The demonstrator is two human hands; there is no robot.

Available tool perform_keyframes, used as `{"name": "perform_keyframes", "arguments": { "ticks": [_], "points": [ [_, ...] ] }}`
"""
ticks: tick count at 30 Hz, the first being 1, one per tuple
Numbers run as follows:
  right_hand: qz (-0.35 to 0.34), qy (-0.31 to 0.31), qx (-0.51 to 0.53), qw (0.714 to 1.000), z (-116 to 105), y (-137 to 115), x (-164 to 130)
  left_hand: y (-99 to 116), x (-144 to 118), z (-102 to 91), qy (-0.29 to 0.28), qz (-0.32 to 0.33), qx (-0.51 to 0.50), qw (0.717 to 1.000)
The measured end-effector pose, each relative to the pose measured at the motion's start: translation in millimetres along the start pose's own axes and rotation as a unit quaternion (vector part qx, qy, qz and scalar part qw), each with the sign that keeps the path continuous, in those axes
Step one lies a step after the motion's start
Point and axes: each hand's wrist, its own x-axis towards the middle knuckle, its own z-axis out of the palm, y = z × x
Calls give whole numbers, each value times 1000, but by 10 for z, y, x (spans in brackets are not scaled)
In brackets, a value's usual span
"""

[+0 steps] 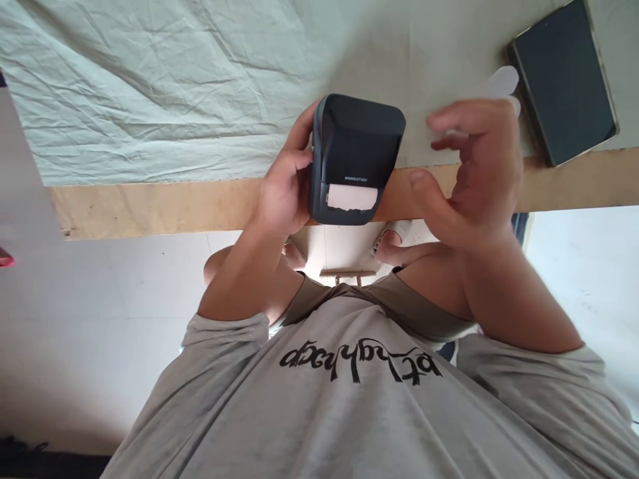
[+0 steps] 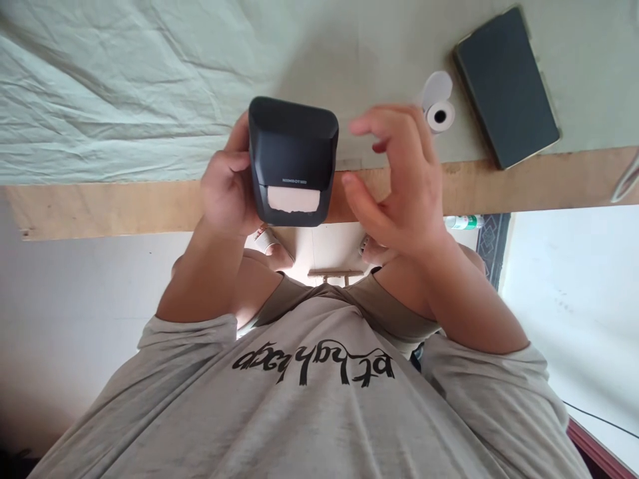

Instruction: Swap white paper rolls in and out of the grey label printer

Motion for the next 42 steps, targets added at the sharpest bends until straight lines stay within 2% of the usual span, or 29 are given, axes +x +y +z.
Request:
{"name": "perform_keyframes", "arguments": {
  "ticks": [3, 6, 9, 12, 15, 18, 21, 23, 25, 28, 30, 35, 42],
  "points": [
    [-33, -60, -25, 997, -24, -125, 164, 38, -27, 53, 13, -4, 10, 1000],
    [-68, -112, -20, 991, 33, -146, 242, 23, -26, 6, 13, -7, 17, 1000],
    [-77, -119, -28, 990, 110, -111, 231, -39, -1, -124, -19, 7, 26, 999],
    [-62, -115, -34, 991, 135, -97, 199, -92, 18, -222, -22, 10, 42, 999],
    [-60, -59, -59, 995, 105, -119, 200, -103, 18, -216, -20, 14, 36, 999],
    [-41, 60, -75, 995, 63, -173, 239, -84, 3, -150, -24, 26, 49, 998],
    [15, 151, -35, 988, 52, -229, 278, -59, -13, -91, -32, 21, 69, 997],
    [29, 178, -3, 984, 67, -230, 282, -47, -18, -72, -38, 18, 73, 996],
    [12, 180, -12, 984, 95, -192, 269, -41, -19, -69, -39, 17, 75, 996],
    [-49, 102, -125, 986, 144, -118, 252, -37, -20, -71, -43, 15, 92, 995],
    [-63, 33, -195, 978, 169, -109, 257, -40, -21, -71, -45, 16, 105, 993],
    [16, -108, -268, 957, 171, -225, 280, -87, -1, -110, -37, 16, 106, 994],
    [30, -154, -225, 961, 129, -259, 291, -97, -10, -122, -40, 6, 116, 992]
  ]
}}
